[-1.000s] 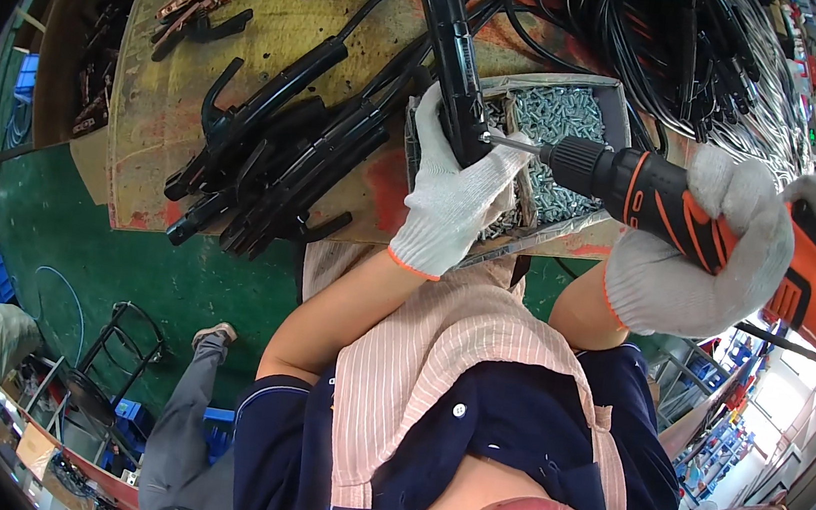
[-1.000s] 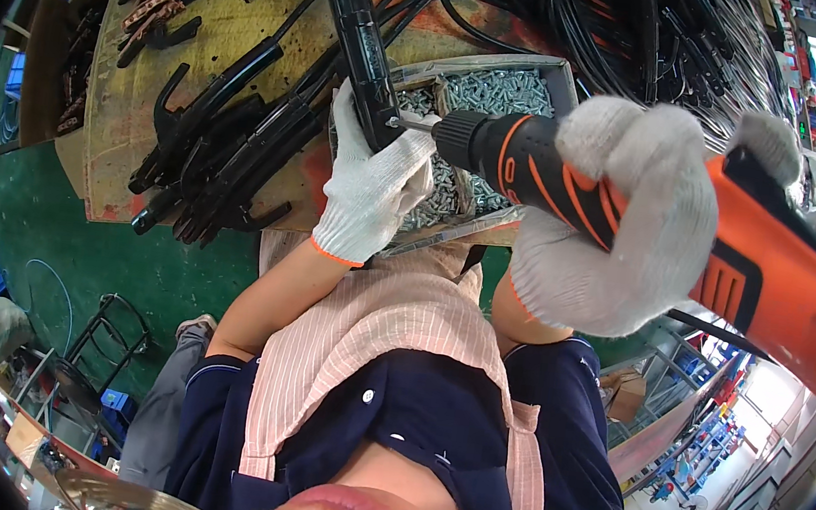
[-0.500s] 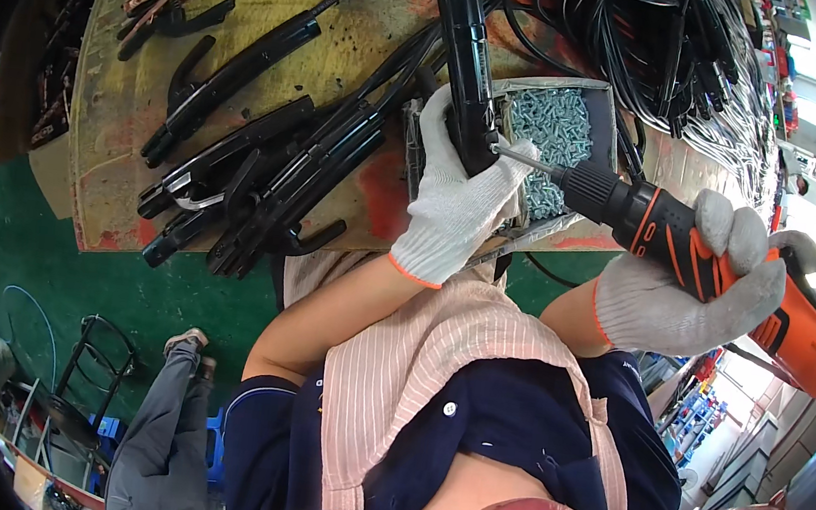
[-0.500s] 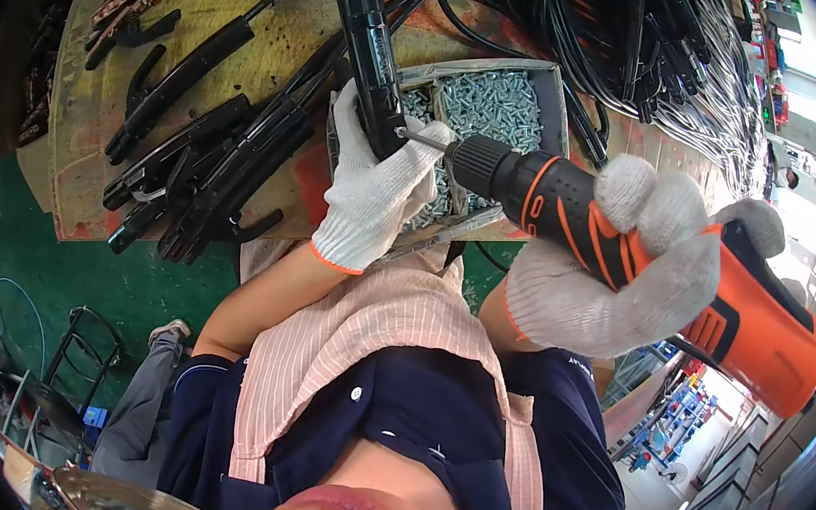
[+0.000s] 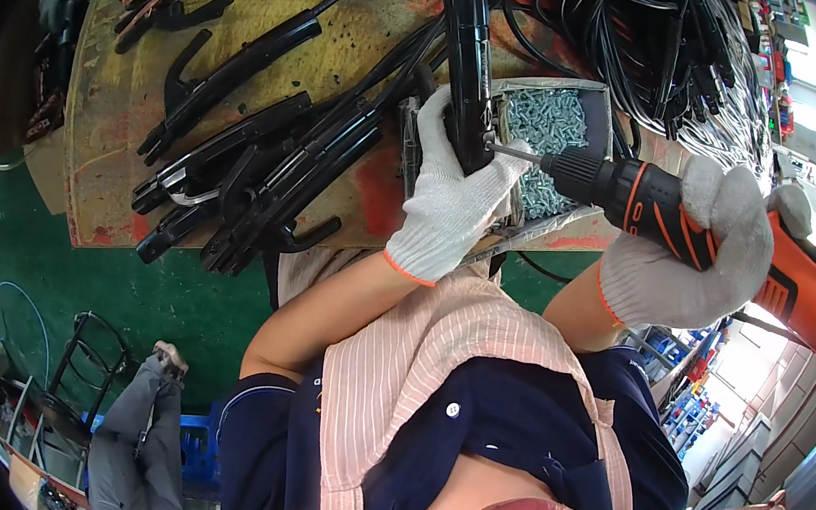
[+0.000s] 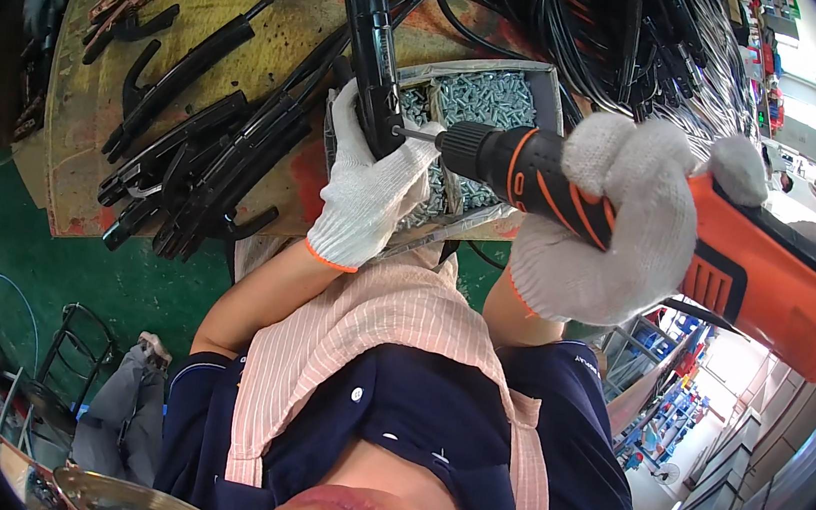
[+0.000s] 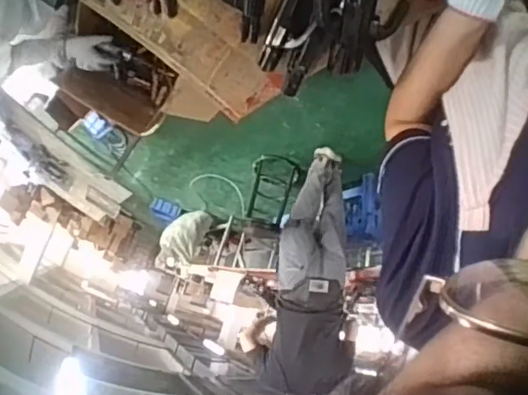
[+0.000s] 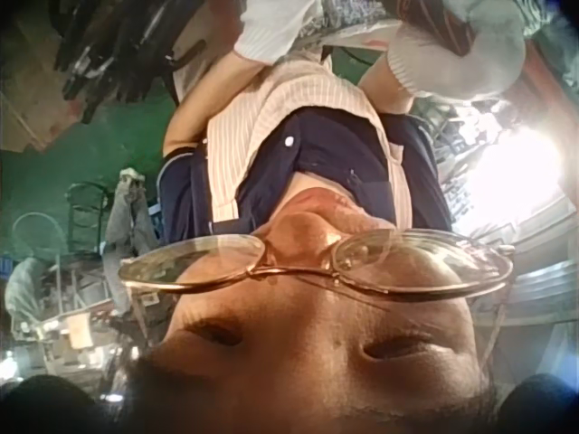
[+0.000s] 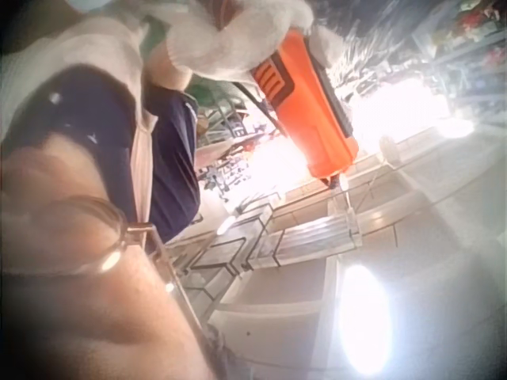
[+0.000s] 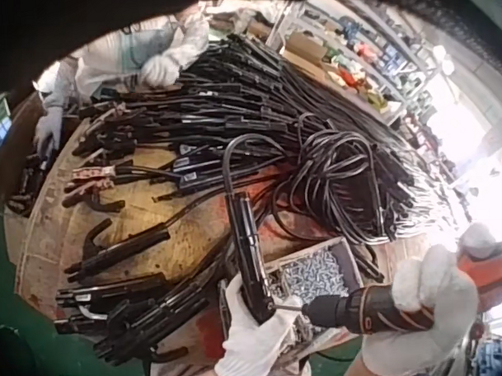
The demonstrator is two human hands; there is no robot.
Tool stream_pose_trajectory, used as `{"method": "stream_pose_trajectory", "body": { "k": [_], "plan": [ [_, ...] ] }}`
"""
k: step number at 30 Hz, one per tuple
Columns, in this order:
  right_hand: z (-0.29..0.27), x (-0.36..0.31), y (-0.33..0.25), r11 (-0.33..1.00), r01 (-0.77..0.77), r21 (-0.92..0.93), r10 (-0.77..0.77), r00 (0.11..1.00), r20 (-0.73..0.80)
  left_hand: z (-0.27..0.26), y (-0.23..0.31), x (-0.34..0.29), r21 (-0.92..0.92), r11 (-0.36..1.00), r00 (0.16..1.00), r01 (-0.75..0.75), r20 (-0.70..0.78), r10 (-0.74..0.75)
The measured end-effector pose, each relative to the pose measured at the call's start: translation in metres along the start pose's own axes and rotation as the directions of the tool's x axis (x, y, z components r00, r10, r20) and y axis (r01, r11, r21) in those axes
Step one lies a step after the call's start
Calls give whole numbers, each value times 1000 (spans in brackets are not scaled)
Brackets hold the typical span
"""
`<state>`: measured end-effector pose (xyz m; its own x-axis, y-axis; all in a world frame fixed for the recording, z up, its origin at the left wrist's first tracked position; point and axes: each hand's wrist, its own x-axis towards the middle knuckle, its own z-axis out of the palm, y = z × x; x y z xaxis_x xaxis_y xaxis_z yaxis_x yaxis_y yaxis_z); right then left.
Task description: Using an electric screwdriver to assemble welding electrode holders by driving screws into the plastic housings.
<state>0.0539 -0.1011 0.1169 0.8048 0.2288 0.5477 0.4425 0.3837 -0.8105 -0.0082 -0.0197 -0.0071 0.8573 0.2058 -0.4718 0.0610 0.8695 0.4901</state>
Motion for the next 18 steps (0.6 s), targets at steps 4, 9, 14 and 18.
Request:
{"method": "stream_pose_trajectory", "body": {
  "k": [4,9,14,18],
  "plan": [
    [0,-7,3,983,78,-164,-87,995,-50,2,1,-2,34,999,1000,-24,16,23],
    [17,-8,6,984,147,-98,-157,982,-101,-3,-3,-2,21,1000,1000,-2,31,1],
    [-29,-1,-6,936,259,-240,-258,965,37,2,22,-24,143,990,992,-4,124,-14],
    [-61,5,-42,912,161,377,-70,967,-245,-1,109,-79,659,752,999,10,26,-36]
  ]
}}
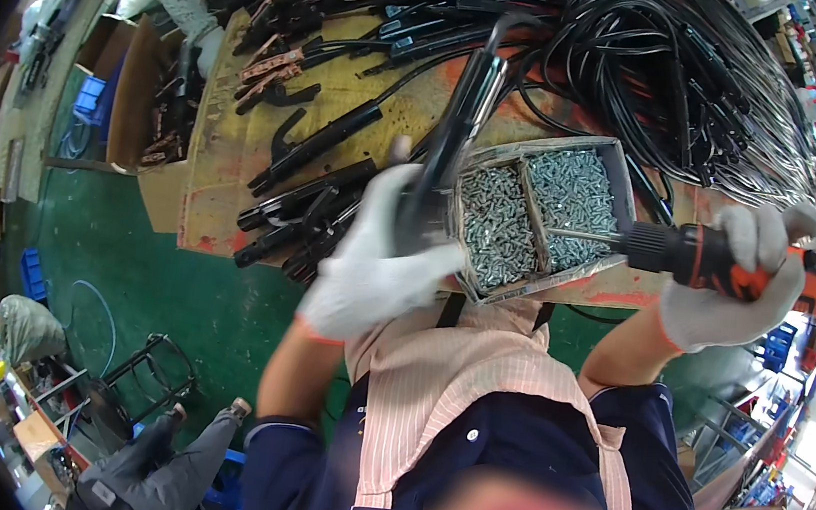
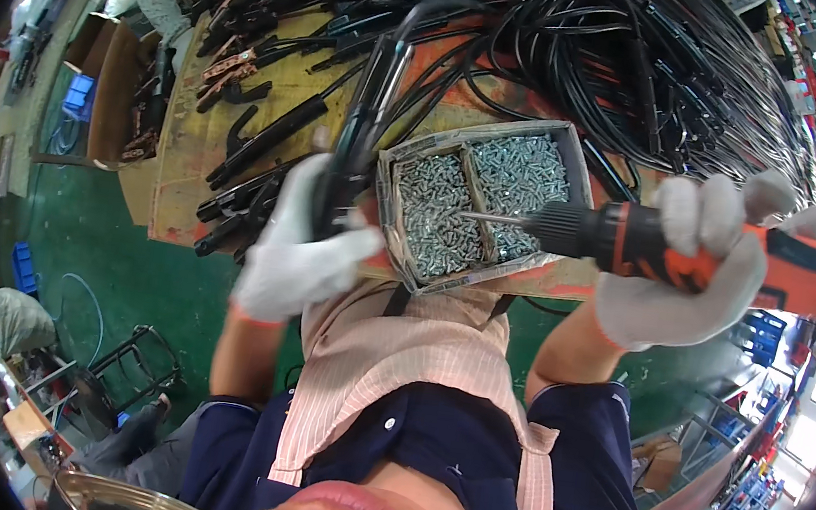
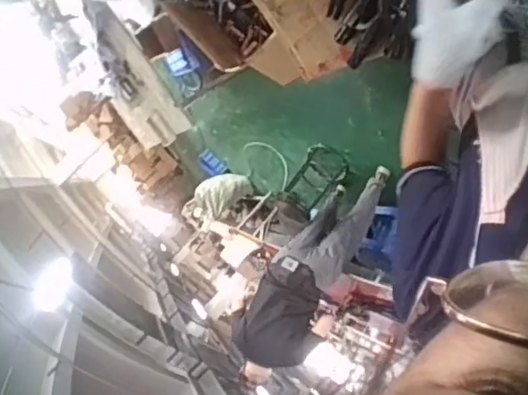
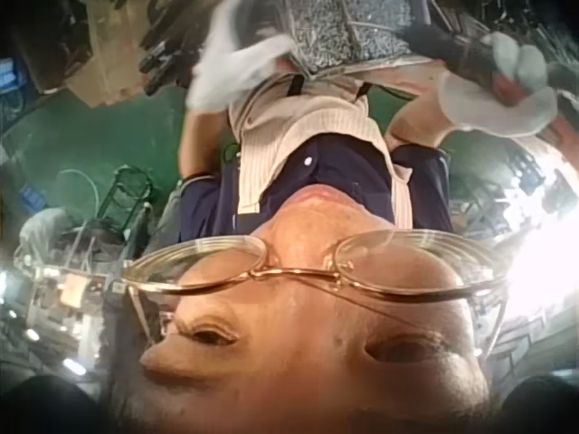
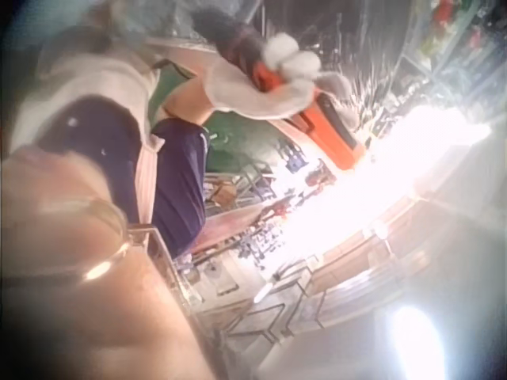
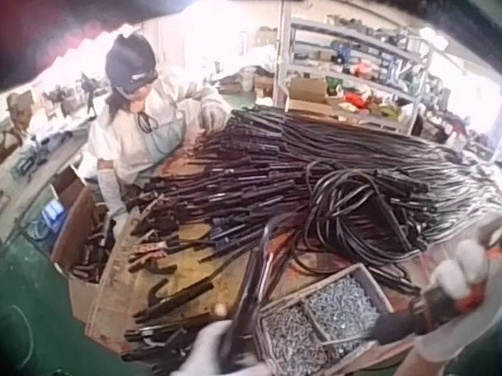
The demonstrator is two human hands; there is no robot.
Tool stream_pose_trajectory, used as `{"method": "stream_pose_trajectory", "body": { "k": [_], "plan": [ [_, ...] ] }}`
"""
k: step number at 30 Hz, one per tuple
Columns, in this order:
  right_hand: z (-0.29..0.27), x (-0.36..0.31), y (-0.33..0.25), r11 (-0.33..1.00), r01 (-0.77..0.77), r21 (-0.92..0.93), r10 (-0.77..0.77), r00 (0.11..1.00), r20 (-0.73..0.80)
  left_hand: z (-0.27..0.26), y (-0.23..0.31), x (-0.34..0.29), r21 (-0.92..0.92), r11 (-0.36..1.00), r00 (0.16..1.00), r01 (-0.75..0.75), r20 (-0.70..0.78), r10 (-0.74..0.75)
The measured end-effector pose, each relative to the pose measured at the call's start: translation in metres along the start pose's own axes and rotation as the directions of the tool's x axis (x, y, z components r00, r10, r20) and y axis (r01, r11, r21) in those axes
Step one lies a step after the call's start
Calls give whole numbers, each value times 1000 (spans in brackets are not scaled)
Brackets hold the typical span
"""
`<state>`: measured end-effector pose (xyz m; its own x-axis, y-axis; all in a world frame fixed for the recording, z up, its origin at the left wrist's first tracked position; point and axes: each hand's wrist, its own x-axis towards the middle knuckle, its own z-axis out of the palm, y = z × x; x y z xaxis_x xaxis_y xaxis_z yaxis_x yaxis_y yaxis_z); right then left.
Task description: Using an electric screwdriver to assemble welding electrode holders by driving screws into the plastic housings.
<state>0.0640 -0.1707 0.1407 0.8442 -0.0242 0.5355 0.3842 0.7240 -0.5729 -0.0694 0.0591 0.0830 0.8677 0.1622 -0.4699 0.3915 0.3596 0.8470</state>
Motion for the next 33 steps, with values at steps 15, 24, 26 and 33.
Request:
{"method": "stream_pose_trajectory", "body": {
  "k": [15,24,26,33],
  "plan": [
    [-92,-37,82,-92,565,-820,313,798,515,-152,39,3,926,-273,900,-261,336,278],
    [-10,34,135,190,786,-588,411,481,775,-198,58,94,955,-291,953,60,32,302],
    [-18,47,188,199,828,-524,414,414,811,-191,58,112,947,-321,972,25,52,229],
    [-52,49,288,18,838,-545,651,404,643,-187,55,121,925,-380,971,-2,92,220]
  ]
}}
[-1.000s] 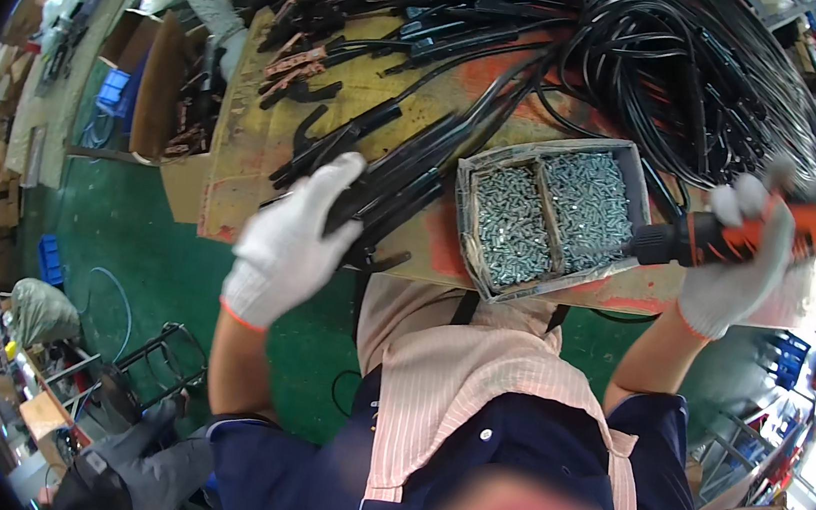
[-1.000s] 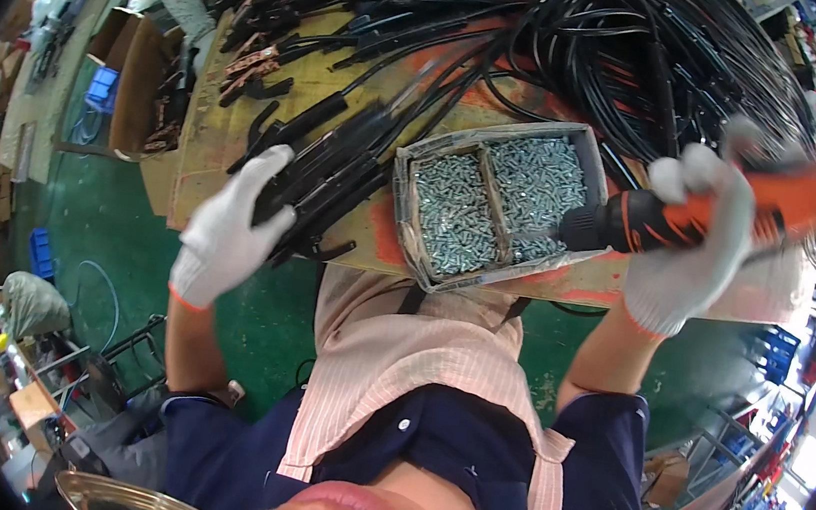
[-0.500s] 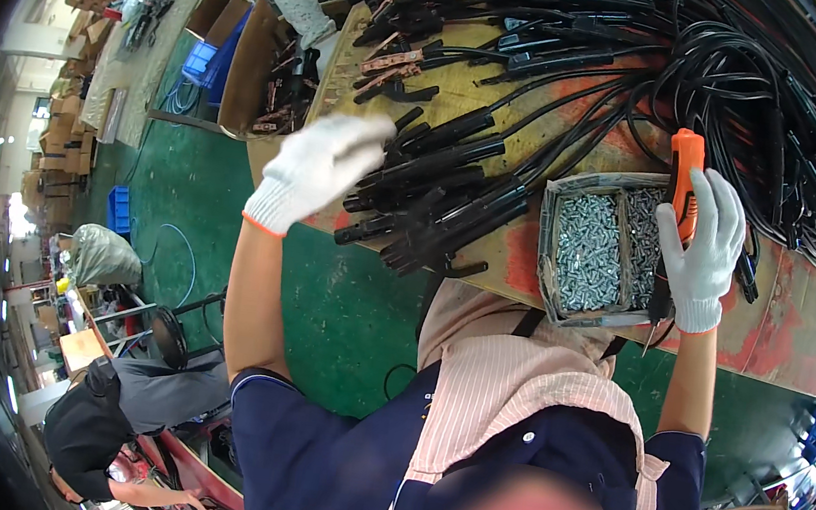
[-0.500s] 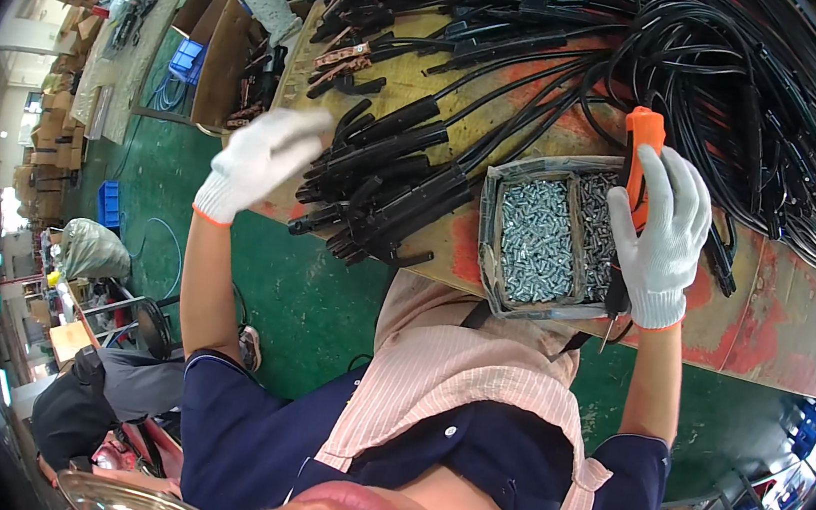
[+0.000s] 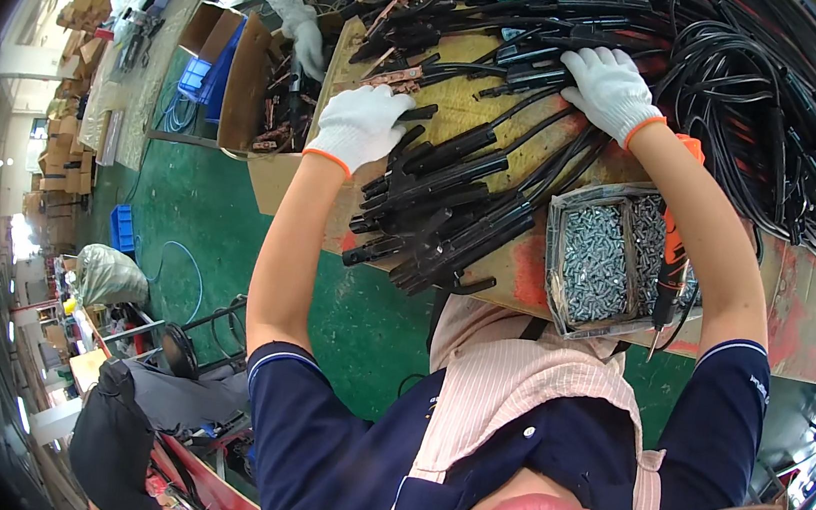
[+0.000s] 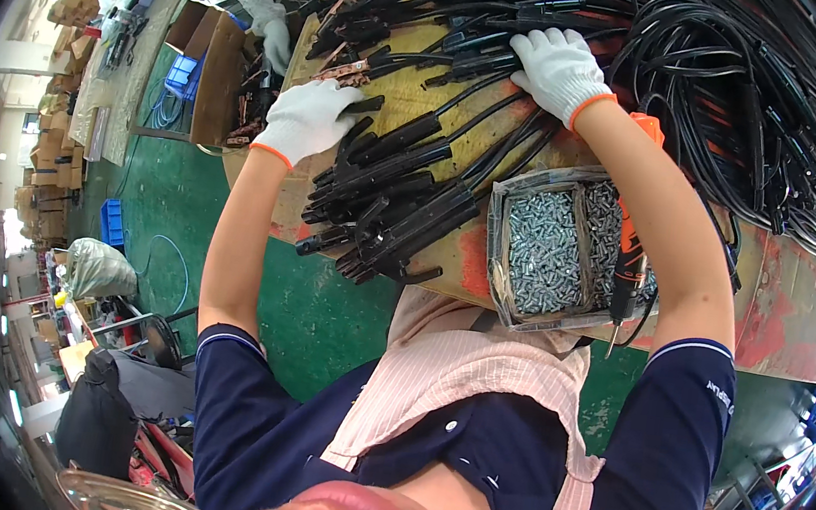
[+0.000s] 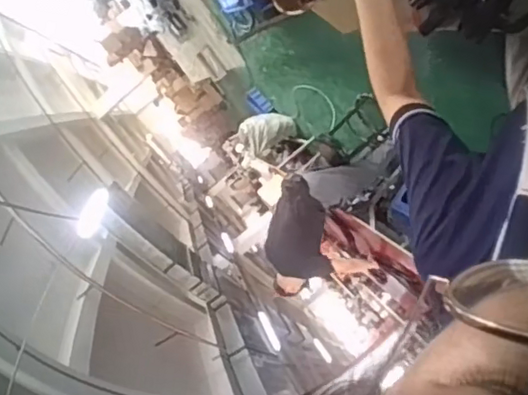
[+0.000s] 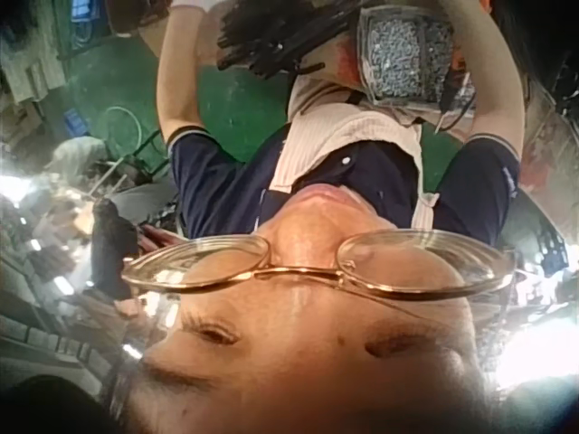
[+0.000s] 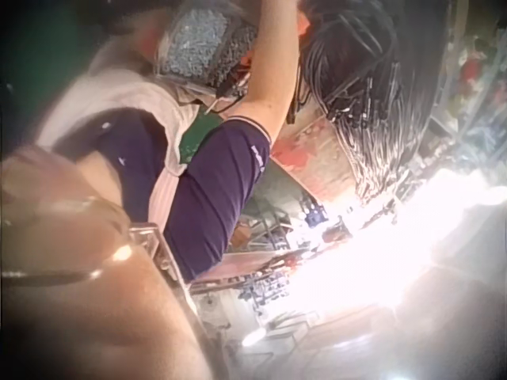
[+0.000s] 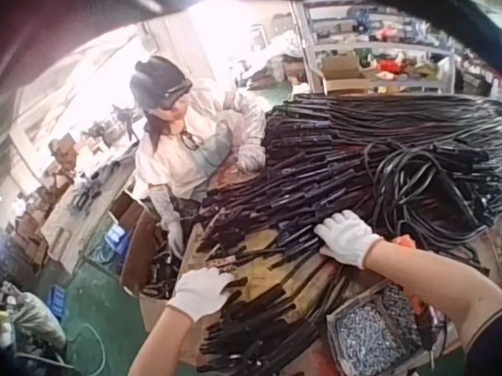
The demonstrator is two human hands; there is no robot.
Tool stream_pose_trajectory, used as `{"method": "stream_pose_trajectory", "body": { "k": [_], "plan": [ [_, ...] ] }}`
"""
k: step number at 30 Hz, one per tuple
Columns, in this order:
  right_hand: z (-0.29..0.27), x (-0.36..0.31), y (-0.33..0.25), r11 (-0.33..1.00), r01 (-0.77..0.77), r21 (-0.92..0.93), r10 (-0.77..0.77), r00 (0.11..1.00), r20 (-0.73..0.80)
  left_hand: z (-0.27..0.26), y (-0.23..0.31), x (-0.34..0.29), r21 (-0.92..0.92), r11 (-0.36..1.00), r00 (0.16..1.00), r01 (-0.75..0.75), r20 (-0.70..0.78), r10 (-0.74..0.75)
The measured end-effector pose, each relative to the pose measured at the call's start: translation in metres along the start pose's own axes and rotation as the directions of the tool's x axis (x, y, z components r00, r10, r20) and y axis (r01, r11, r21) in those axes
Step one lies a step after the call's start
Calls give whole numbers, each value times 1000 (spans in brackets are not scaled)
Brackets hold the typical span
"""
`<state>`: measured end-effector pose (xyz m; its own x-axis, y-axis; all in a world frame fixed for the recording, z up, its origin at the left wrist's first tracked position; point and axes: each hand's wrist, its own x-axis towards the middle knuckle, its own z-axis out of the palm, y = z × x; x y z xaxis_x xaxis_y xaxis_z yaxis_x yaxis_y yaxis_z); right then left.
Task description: Using an electric screwdriver to assemble welding electrode holders by driving screws into the plastic housings.
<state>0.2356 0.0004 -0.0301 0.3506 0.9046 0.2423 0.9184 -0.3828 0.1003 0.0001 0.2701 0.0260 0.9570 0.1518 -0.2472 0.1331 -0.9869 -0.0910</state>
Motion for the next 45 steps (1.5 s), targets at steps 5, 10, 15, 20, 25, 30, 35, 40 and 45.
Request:
{"method": "stream_pose_trajectory", "body": {
  "k": [5,10,15,20,25,30,35,40,45],
  "plan": [
    [-32,17,11,1000,-1,30,-8,959,285,-3,-12,7,-163,985,994,-51,-108,33],
    [-62,26,35,879,-109,463,46,988,146,-19,-3,27,40,996,939,-80,-332,89],
    [-76,24,61,667,-276,692,143,959,244,-45,15,60,419,892,815,168,-568,113],
    [-67,10,70,491,-275,826,177,960,215,-79,54,92,277,932,855,236,-515,-63],
    [-95,4,51,623,-197,757,177,978,109,-78,66,73,282,942,934,180,-349,-73],
    [-77,-8,51,816,68,574,-40,997,-62,-95,51,-36,308,949,903,-71,-385,193],
    [-78,9,4,883,442,160,-343,838,-426,-91,91,-76,195,960,752,-199,-598,277],
    [-128,-12,-17,866,500,-3,-423,731,-535,-79,121,-81,-514,820,716,-253,-669,-199],
    [-149,-27,-4,873,451,187,-330,827,-455,-91,134,-78,-631,732,766,-259,-595,-243]
  ]
}}
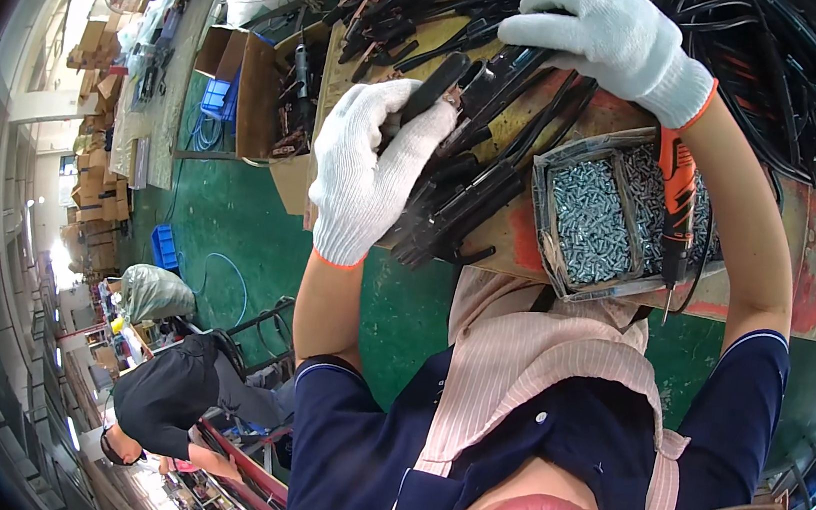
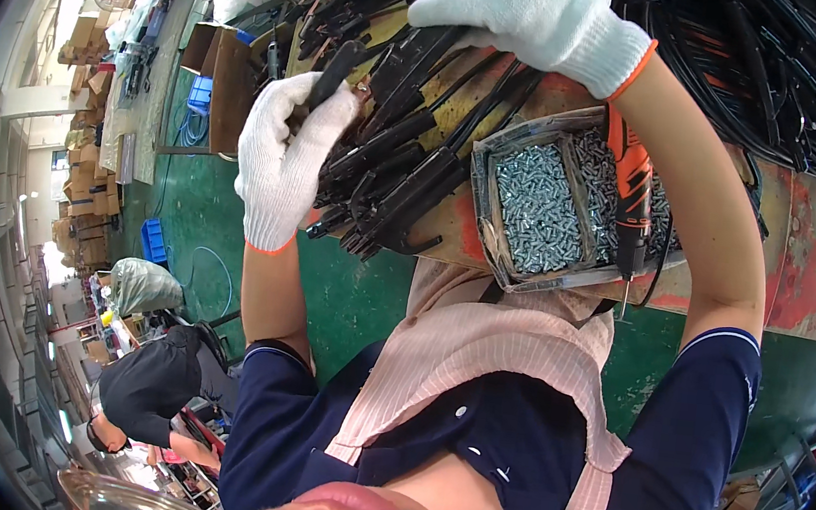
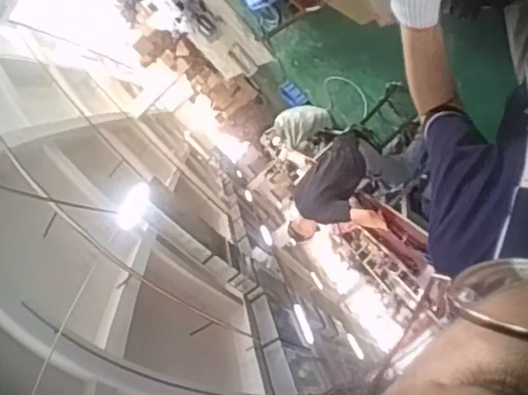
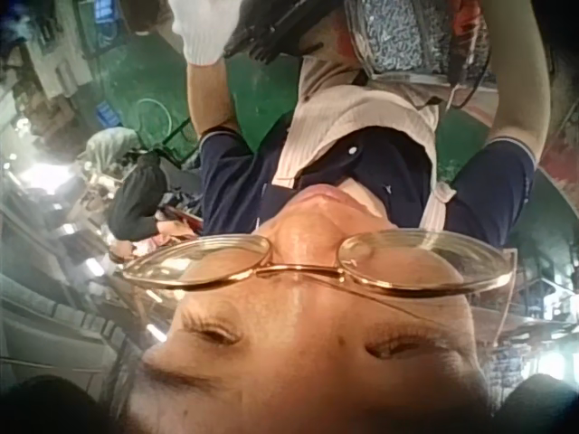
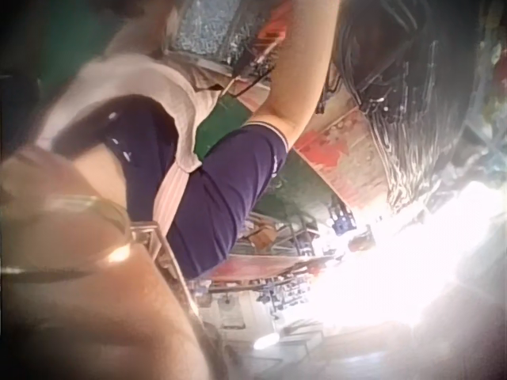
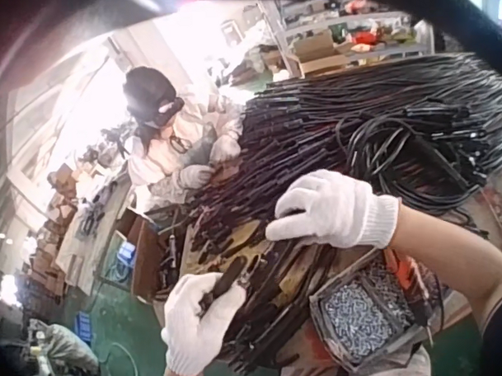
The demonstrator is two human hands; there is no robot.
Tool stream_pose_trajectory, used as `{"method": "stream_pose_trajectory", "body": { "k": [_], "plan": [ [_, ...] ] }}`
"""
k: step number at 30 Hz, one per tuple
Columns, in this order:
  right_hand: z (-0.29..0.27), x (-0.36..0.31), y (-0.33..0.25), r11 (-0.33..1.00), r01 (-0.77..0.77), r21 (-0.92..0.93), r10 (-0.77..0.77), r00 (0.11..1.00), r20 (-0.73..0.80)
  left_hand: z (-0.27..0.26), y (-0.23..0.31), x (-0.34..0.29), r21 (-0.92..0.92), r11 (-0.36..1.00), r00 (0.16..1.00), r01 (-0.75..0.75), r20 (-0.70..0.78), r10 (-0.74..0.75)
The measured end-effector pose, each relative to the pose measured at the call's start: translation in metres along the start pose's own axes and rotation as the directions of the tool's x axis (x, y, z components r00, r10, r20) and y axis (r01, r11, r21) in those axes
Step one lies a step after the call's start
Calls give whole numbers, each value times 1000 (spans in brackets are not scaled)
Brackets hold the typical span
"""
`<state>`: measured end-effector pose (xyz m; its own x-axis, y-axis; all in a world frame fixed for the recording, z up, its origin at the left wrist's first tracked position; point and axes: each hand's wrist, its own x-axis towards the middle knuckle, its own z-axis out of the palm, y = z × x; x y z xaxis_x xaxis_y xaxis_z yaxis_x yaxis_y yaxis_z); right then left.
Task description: Using an electric screwdriver to assemble welding electrode holders by driving screws into the plastic housings.
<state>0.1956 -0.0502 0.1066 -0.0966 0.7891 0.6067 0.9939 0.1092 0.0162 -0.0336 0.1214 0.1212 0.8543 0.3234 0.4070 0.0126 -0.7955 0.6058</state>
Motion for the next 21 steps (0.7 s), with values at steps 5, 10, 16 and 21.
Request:
{"method": "stream_pose_trajectory", "body": {
  "k": [5,10,16,21],
  "plan": [
    [-10,-3,12,997,9,81,-16,996,84,5,-2,2,-184,979,996,86,7,-86],
    [11,6,-16,963,205,-174,-254,908,-334,36,3,-3,-600,727,930,335,85,-358],
    [-16,-7,-52,964,-237,122,258,945,-203,62,22,-13,-631,382,733,675,510,-450],
    [-1,-23,-73,-352,23,936,841,447,305,91,43,-20,-623,313,696,717,618,-365]
  ]
}}
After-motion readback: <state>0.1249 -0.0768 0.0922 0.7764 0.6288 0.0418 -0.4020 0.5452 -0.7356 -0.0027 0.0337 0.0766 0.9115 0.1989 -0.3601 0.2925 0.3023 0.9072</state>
